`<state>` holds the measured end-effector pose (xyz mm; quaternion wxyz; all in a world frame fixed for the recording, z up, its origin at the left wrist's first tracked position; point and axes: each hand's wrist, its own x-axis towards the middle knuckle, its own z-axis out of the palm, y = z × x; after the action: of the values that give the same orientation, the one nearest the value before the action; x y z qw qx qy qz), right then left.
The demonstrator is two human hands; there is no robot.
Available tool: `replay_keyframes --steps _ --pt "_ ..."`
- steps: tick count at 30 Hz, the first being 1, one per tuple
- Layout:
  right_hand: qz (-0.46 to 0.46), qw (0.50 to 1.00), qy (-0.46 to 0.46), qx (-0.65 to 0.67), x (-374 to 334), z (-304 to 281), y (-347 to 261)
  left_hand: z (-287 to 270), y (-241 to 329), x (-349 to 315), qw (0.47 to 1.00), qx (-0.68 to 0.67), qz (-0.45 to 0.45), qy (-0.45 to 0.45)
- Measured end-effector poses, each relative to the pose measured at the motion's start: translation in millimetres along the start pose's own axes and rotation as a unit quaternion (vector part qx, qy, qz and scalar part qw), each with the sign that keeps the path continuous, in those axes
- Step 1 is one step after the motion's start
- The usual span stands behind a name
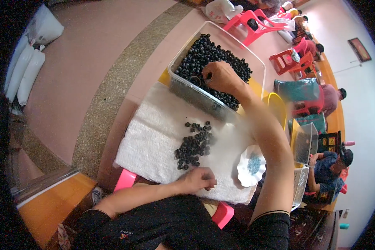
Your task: Manually sorting or inspecting small black plastic hardware components on a towel-covered desk.
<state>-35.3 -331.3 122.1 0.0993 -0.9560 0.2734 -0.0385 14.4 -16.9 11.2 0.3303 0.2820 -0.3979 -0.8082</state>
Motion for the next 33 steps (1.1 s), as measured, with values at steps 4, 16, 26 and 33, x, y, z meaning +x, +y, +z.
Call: replay_keyframes --steps 4,16,26,33 --pt "0.038 0.999 0.004 0.026 -4 -6 -5 1 -5 2 1.000 -0.013 -0.010 0.000" --pt "0.246 0.946 -0.011 0.209 -24 -20 -7 -4 -14 8 0.995 -0.094 0.007 -0.020" --pt "0.234 0.888 0.045 0.394 -68 -69 -39 -12 12 6 0.944 -0.326 -0.056 -0.005" --pt "0.059 0.934 -0.072 0.345 -119 -50 -143 -18 32 8 0.875 -0.481 0.041 -0.036"
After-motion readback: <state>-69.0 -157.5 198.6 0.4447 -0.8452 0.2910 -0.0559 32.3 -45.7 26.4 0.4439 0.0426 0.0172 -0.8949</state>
